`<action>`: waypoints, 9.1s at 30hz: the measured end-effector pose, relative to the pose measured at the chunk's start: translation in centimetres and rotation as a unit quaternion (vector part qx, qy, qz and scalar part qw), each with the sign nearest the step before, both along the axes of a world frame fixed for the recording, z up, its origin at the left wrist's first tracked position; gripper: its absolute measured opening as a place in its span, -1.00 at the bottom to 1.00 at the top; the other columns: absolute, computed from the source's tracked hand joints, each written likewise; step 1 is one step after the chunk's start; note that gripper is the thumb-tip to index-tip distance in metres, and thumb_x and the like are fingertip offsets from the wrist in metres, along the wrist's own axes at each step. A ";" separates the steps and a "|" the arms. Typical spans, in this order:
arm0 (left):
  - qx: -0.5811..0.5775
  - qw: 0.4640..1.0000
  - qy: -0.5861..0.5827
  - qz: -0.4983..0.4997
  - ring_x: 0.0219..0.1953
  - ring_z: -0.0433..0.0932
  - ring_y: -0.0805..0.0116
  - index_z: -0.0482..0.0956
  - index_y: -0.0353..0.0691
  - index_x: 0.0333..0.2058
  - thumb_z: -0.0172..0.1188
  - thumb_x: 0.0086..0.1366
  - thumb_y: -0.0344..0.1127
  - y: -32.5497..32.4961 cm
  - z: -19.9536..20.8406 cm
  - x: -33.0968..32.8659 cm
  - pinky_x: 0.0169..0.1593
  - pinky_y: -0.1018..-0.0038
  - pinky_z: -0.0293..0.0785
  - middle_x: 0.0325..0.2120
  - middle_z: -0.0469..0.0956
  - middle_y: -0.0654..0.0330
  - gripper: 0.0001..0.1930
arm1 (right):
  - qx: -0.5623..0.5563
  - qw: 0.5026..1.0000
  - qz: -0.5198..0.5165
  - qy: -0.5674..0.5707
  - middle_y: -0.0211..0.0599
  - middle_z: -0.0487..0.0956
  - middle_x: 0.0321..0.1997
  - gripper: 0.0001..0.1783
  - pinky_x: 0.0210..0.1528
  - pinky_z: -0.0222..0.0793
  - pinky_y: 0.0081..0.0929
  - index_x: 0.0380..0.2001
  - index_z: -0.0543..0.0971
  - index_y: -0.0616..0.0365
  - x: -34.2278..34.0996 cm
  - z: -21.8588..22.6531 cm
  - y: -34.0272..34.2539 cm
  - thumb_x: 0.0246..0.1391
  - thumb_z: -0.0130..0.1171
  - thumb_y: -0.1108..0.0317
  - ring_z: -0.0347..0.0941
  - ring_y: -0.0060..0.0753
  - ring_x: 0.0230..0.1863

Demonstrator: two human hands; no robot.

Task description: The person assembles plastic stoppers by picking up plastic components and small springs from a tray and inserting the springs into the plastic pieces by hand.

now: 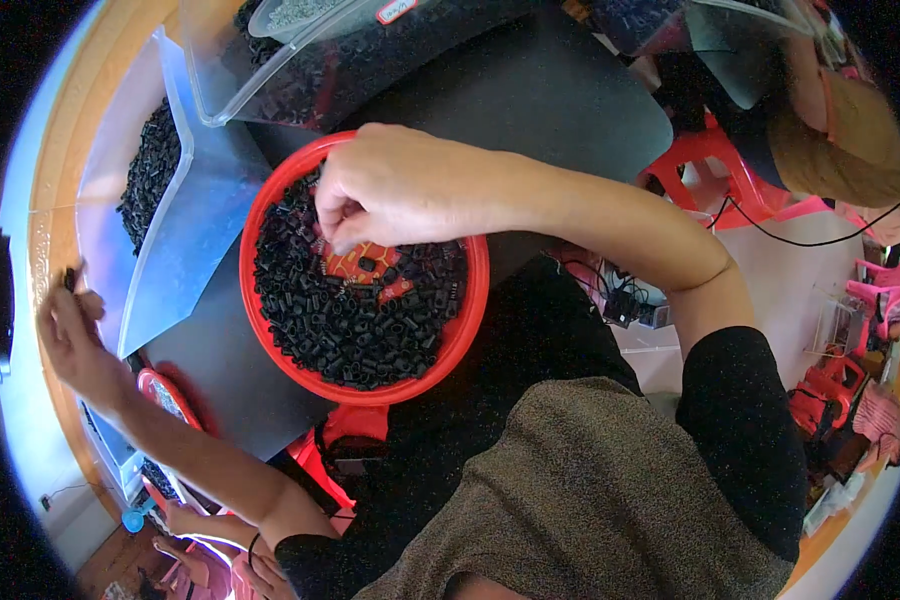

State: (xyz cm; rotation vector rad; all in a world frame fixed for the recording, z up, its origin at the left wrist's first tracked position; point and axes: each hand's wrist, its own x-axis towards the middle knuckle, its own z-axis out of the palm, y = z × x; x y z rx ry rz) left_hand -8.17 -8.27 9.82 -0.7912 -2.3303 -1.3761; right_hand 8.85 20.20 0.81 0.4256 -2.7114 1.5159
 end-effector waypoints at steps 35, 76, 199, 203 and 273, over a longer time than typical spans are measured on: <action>0.204 0.890 -0.389 -0.119 -0.34 0.55 0.46 0.49 -0.39 -0.08 0.09 0.25 -0.53 5.5 -11.4 12.7 -0.24 0.65 0.46 -0.29 0.58 0.06 -0.75 | 0.192 0.976 -0.050 0.092 -0.16 0.46 -0.38 -0.90 -0.33 0.38 -0.19 -0.45 0.58 0.21 -1.3 -2.3 -2.8 -0.10 0.18 0.44 0.48 -0.08 -0.34; 0.171 0.915 -0.349 -0.105 -0.46 0.55 0.46 0.50 -0.40 -0.26 0.11 0.22 -0.58 6.1 -11.1 13.6 -0.33 0.62 0.45 -0.46 0.57 0.14 -0.89 | -0.090 0.993 -0.041 0.069 -0.09 0.58 -0.55 -0.69 -0.35 0.43 -0.36 -0.21 0.45 0.34 -0.9 0.9 -4.0 -0.13 0.15 0.58 0.57 -0.22 -0.45; 0.195 0.918 -0.321 -0.127 -0.51 0.49 0.51 0.39 -0.34 -0.26 0.03 0.27 -0.59 6.4 -11.2 14.5 -0.41 0.64 0.41 -0.49 0.51 0.16 -0.92 | -0.222 0.971 -0.087 0.019 -0.33 0.55 -0.49 -0.68 -0.39 0.43 -0.69 -0.20 0.51 0.28 0.3 -0.4 -6.0 -0.12 0.15 0.64 0.53 -0.66 -0.44; 0.151 0.959 -0.229 -0.068 -0.51 0.42 0.56 0.40 -0.35 -0.27 0.05 0.28 -0.56 6.3 -11.6 14.7 -0.44 0.69 0.32 -0.52 0.46 0.22 -0.94 | -0.242 0.968 -0.060 -0.013 -0.34 0.56 -0.47 -0.69 -0.42 0.39 -0.71 -0.20 0.50 0.27 0.2 -0.1 -5.9 -0.10 0.16 0.64 0.50 -0.68 -0.44; -0.203 0.976 0.075 0.020 -0.47 0.53 0.50 0.59 -0.26 -0.36 0.17 0.21 -0.46 6.6 -3.5 8.3 -0.37 0.54 0.45 -0.49 0.58 0.22 -0.95 | 0.117 0.982 -0.133 0.058 -0.07 0.53 -0.51 -0.88 -0.31 0.37 -0.15 -0.51 0.59 0.20 2.8 -1.0 3.2 -0.10 0.21 0.37 0.49 -0.01 -0.39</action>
